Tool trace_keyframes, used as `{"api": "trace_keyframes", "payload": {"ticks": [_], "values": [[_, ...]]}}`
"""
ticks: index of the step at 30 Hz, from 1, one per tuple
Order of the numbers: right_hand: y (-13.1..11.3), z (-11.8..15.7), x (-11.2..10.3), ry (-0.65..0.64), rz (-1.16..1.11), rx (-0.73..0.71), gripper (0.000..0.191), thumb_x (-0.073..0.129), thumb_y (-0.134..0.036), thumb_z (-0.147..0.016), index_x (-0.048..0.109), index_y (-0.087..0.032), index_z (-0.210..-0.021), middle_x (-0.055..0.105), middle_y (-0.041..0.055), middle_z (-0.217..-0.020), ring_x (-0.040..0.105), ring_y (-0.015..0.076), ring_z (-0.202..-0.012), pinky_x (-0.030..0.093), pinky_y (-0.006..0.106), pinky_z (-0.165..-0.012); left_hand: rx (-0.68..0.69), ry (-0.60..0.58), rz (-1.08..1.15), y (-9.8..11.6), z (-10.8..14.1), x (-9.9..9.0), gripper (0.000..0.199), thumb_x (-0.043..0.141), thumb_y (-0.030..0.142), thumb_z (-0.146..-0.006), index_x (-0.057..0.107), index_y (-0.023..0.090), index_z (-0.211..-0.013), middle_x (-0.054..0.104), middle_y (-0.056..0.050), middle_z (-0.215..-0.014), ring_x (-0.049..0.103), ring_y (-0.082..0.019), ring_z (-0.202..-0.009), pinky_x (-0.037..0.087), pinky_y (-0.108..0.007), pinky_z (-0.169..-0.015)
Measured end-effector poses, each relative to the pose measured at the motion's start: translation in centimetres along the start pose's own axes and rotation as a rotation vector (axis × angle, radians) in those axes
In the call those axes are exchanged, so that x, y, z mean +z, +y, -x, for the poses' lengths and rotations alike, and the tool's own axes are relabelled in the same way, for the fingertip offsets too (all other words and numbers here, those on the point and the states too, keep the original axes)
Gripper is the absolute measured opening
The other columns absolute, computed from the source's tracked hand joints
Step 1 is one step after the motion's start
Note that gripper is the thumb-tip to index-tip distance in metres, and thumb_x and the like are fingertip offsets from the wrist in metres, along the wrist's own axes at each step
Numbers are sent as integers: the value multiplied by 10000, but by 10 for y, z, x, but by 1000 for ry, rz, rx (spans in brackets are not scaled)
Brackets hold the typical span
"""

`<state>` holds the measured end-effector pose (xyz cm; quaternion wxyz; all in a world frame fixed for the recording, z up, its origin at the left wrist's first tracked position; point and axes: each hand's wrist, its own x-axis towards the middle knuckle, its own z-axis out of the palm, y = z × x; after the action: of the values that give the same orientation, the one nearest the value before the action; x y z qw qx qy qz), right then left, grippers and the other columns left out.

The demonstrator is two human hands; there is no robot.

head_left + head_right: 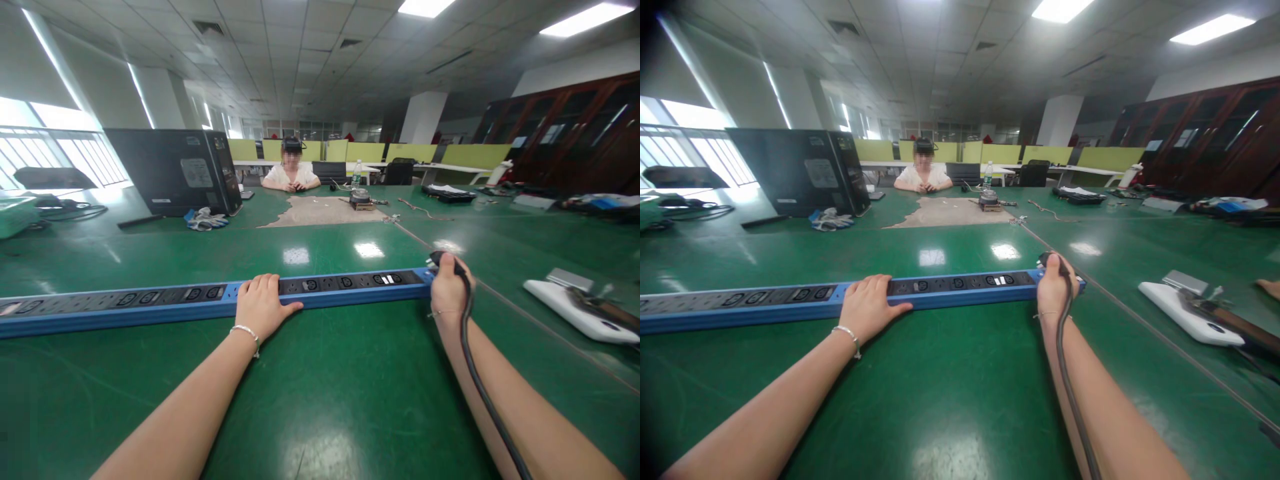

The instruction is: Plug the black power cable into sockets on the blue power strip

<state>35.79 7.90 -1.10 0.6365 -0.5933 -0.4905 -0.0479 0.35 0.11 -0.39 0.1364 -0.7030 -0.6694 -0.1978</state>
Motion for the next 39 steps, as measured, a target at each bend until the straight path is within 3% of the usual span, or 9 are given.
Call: {"api": "trace_keyframes", "payload": {"ticks": [2,7,14,24,28,34,39], "values": [[-10,3,1,-43,-61,36,495,396,-516,-832,647,-129,-1011,665,119,-1003,599,232,-959,426,376,-900,2,2,4,0,0,0,688,521,660,-679,490,168,-1158,559,-151,-1196,459,-303,-1145,300,-441,-962],[-45,27,12,-375,-84,-28,444,481,-484,-790,630,-189,-1087,657,77,-1068,588,223,-1001,420,383,-922,8,17,1,-1,0,1,703,527,659,-674,494,144,-1151,561,-159,-1186,463,-308,-1136,306,-439,-957],[-69,46,25,-562,-14,-87,387,438,-490,-817,652,-243,-1024,687,37,-981,618,221,-931,465,336,-833,-1,7,12,1,0,0,677,533,649,-679,493,168,-1154,563,-142,-1187,459,-297,-1140,296,-433,-965],[-82,52,32,-578,224,-97,375,412,-450,-828,643,-247,-1041,702,50,-833,645,237,-805,481,334,-735,11,29,16,0,0,1,697,562,647,-663,499,144,-1141,570,-147,-1167,461,-300,-1132,297,-432,-959],[-81,57,35,-548,338,-208,376,400,-435,-840,628,-257,-1080,704,59,-824,644,247,-800,470,361,-762,13,40,13,0,1,1,694,563,647,-665,502,137,-1131,576,-146,-1160,466,-295,-1123,298,-426,-956],[-72,73,43,-409,344,-256,364,387,-385,-860,634,-195,-1048,665,89,-1059,546,252,-1091,346,440,-968,13,34,14,1,1,-1,694,568,643,-665,503,130,-1127,578,-149,-1152,471,-291,-1119,301,-420,-954],[-64,79,41,-401,371,-298,393,383,-412,-870,586,-213,-1142,571,69,-1235,419,253,-1227,306,461,-996,4,28,25,0,1,-1,689,572,644,-660,498,150,-1134,572,-138,-1169,458,-285,-1135,287,-414,-971]]}}
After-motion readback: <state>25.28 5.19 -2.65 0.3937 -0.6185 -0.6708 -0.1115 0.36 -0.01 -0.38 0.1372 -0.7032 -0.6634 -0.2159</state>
